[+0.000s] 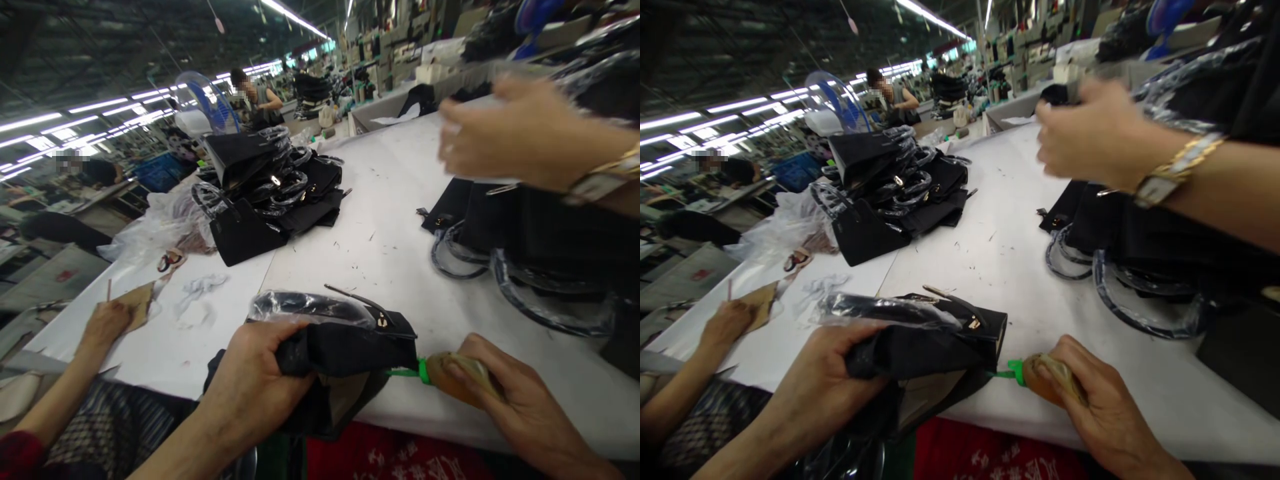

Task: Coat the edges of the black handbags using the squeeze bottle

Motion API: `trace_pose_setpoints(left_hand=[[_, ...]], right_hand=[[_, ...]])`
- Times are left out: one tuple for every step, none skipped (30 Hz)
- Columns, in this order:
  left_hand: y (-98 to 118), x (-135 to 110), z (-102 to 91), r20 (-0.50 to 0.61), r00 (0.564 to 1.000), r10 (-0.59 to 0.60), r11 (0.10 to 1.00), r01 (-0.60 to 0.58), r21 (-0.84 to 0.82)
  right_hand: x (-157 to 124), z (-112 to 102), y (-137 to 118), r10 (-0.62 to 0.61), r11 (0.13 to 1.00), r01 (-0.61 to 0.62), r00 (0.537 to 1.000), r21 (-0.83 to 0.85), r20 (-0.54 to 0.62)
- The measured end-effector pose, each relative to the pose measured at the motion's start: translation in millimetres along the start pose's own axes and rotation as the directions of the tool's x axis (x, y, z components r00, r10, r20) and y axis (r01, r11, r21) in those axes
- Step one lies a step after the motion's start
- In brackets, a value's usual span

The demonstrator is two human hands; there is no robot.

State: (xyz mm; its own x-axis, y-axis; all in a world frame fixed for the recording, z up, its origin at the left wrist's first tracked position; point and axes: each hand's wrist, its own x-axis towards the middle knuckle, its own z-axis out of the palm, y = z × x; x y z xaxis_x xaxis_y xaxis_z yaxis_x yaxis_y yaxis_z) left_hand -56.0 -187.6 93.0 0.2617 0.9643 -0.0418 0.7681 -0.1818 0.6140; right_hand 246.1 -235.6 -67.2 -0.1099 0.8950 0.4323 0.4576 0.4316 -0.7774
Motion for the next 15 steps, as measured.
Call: trace_pose_setpoints(left_hand=[[0.0,-0.1,-0.2,0.001,1.0,0.003,1.0,-0.003,-0.002],[0.0,-0.2,-0.3,0.002,1.0,0.006,1.0,-0.006,-0.002],[-0.1,-0.4,-0.3,0.004,1.0,0.005,1.0,-0.005,-0.001],[-0.3,-0.7,-0.2,0.004,1.0,0.0,1.0,0.0,0.0],[-0.6,-1.1,0.0,0.005,1.0,-0.007,1.0,0.007,-0.001],[-1.1,-1.7,0.4,0.009,1.0,-0.015,1.0,0.015,-0.003],[-1.5,-2.5,0.9,0.015,1.0,-0.026,1.0,0.027,-0.004],[-1.9,-3.6,1.6,0.021,0.999,-0.037,0.999,0.037,-0.005],[-2.0,-4.9,2.3,0.02,0.999,-0.044,0.999,0.044,-0.007],[-1.9,-6.4,3.1,0.013,0.999,-0.045,0.999,0.046,-0.009],[-1.3,-8.0,3.9,0.001,0.999,-0.044,0.999,0.044,-0.01],[-0.3,-9.6,4.6,-0.013,0.999,-0.039,0.999,0.039,-0.012],[1.2,-11.2,5.1,-0.026,0.999,-0.032,0.999,0.032,-0.012],[3.1,-12.7,5.3,-0.032,0.999,-0.027,1.0,0.027,-0.01],[5.3,-14.1,5.3,-0.03,0.999,-0.024,1.0,0.024,-0.007]], right_hand=[[0.5,0.4,0.1,-0.012,1.0,0.012,1.0,-0.012,-0.007],[0.8,0.9,0.7,-0.028,0.999,0.027,0.999,-0.03,-0.027],[0.8,1.4,1.6,-0.039,0.998,0.036,0.998,-0.048,-0.049],[0.5,1.8,2.8,-0.037,0.998,0.033,0.997,-0.059,-0.068],[-0.2,2.0,4.4,-0.025,0.998,0.021,0.997,-0.061,-0.078],[-1.2,2.1,6.1,-0.01,0.998,0.005,0.996,-0.06,-0.085],[-2.3,1.9,8.0,0.005,0.998,-0.011,0.996,-0.062,-0.094],[-3.5,1.4,9.8,0.017,0.997,-0.025,0.994,-0.07,-0.111],[-4.8,0.6,11.5,0.03,0.996,-0.041,0.99,-0.081,-0.135],[-6.0,-0.4,13.0,0.043,0.994,-0.059,0.986,-0.092,-0.162],[-7.0,-1.6,14.1,0.058,0.992,-0.078,0.981,-0.101,-0.186],[-7.8,-2.8,14.8,0.07,0.99,-0.094,0.976,-0.105,-0.206],[-8.4,-4.0,15.1,0.08,0.989,-0.105,0.972,-0.106,-0.221],[-8.8,-5.1,15.1,0.088,0.988,-0.114,0.969,-0.104,-0.23],[-9.0,-5.8,14.7,0.097,0.988,-0.123,0.967,-0.098,-0.235]])
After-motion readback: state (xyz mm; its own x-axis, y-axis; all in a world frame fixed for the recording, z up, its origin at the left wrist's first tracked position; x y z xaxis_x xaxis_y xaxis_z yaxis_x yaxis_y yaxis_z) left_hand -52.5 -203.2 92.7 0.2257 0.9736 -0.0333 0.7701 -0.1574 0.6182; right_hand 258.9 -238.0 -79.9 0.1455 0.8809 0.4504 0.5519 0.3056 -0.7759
